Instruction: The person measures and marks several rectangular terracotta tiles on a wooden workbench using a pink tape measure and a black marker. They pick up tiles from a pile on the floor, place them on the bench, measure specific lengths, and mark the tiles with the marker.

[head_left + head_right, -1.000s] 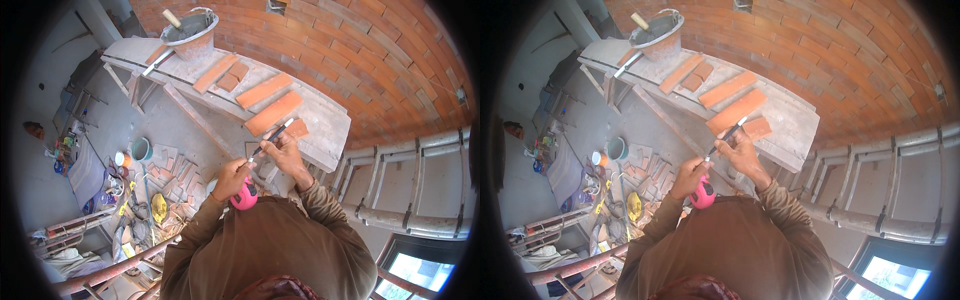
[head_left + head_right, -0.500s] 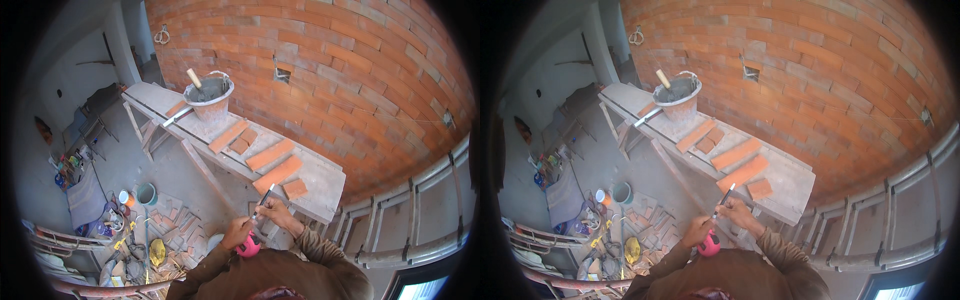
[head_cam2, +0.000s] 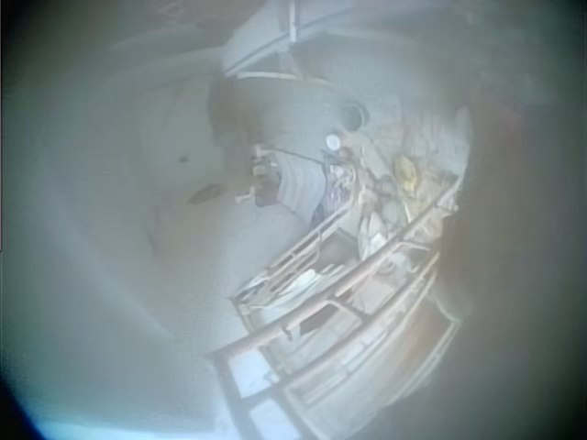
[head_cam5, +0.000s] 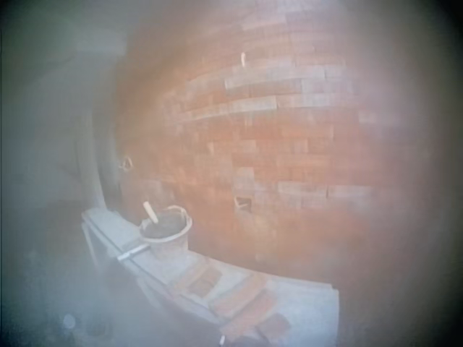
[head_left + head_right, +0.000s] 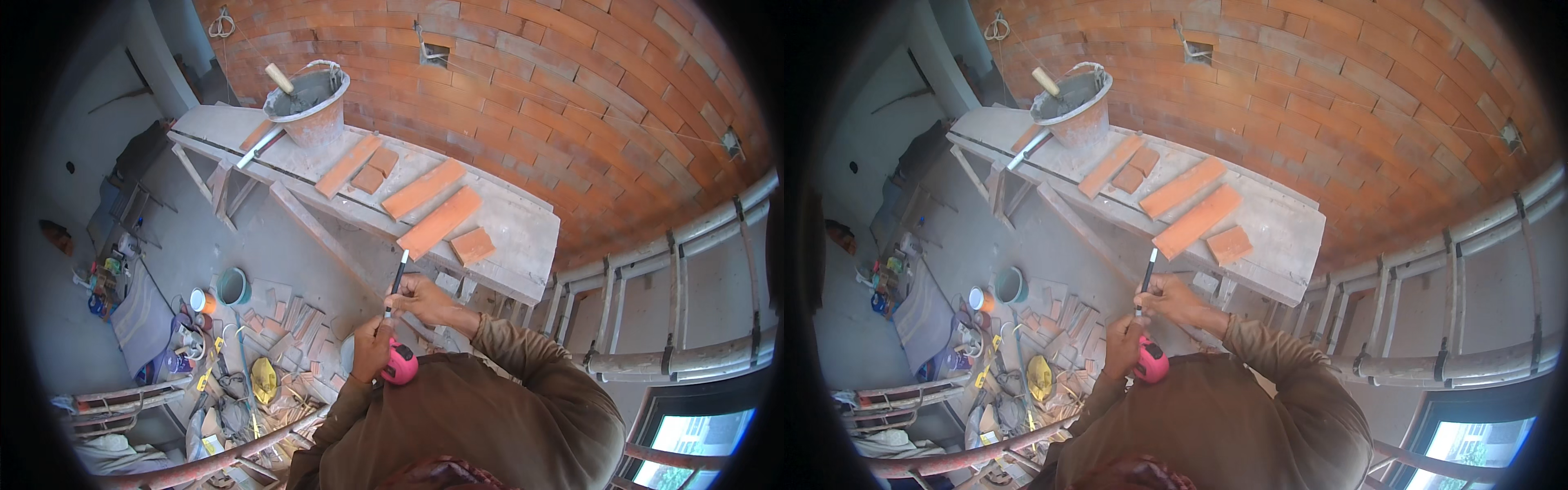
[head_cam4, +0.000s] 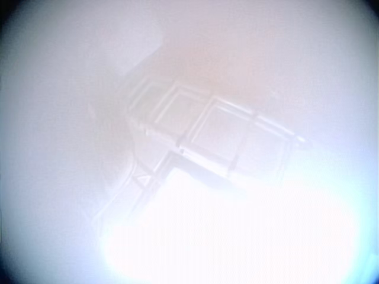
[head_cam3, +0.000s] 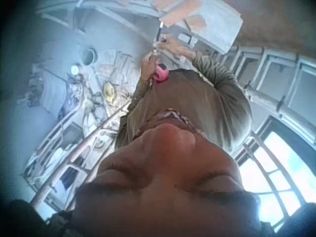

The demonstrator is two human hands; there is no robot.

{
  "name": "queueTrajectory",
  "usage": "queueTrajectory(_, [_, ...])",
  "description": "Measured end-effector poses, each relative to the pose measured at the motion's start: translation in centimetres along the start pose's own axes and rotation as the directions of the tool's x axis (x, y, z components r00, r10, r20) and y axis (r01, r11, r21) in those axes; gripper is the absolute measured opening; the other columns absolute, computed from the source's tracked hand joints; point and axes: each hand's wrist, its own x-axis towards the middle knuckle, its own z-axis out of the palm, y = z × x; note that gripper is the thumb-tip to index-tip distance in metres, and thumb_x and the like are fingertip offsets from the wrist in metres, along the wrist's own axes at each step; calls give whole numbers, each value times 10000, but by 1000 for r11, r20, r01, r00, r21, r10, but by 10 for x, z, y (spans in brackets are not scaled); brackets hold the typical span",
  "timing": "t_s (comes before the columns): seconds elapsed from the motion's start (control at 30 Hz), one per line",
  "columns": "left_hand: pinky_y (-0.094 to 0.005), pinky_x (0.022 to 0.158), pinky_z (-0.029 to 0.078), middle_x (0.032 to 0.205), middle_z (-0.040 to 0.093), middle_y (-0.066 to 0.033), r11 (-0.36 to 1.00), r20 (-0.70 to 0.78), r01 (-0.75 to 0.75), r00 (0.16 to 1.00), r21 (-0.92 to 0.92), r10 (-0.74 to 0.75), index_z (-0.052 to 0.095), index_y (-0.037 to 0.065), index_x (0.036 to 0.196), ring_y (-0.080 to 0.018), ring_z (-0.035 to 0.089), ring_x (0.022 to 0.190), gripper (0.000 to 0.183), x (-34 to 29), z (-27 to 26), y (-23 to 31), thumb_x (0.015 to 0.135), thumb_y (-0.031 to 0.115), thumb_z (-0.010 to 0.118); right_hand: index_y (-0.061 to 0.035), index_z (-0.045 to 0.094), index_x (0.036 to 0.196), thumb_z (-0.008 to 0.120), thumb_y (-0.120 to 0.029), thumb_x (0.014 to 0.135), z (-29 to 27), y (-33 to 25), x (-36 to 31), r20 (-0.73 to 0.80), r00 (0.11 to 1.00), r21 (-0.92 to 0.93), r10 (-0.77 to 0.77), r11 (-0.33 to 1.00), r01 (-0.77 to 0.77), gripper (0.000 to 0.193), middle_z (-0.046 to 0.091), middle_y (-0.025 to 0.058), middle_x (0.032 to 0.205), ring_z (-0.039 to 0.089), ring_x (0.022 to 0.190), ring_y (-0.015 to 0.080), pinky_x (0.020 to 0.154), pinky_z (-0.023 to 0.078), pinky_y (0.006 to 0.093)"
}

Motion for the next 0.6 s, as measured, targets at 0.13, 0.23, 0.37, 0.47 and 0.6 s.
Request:
queueTrajectory(0.13, [-269,580,440,695,607,-33,1000,-80,8,997,-26,-10,679,-16,948,-87,536,633,282,-1,-8,26,1015,215,532,14,569,1237,764,-353,867,-6,-54,-15,-207,951,-491,-229,865,102,557,644,145,1047,638,977,227,839,524,380])
queueTrajectory(0.23, [-257,590,449,704,610,-33,995,-101,34,994,-95,-44,682,-3,955,-83,550,645,273,-7,-21,24,1016,220,536,17,449,1401,821,-488,753,-54,-59,-21,-417,801,-810,-430,576,-113,902,564,237,1247,582,1162,344,924,494,451])
queueTrajectory(0.37, [-246,579,430,702,600,-25,986,-178,107,976,-125,-129,677,-9,915,-79,534,626,276,-23,-34,13,1012,213,544,40,356,1460,847,-482,696,-76,-65,-44,-597,697,-802,-396,302,-515,1048,526,252,1289,511,1215,396,992,434,500])
queueTrajectory(0.47, [-244,591,440,708,615,-30,976,-184,157,966,-153,-184,684,-11,941,-79,543,634,270,-31,-41,-6,1011,212,548,54,310,1481,852,-477,672,-80,-51,-49,-668,688,-743,-284,306,-595,1110,515,255,1286,502,1193,400,987,418,507])
queueTrajectory(0.6, [-241,594,437,705,615,-30,962,-196,187,954,-200,-226,686,-13,940,-79,544,637,276,-36,-43,-11,1011,219,553,63,306,1483,827,-462,694,-84,-37,-47,-690,663,-724,-291,296,-624,1082,524,251,1260,515,1153,392,945,418,505])
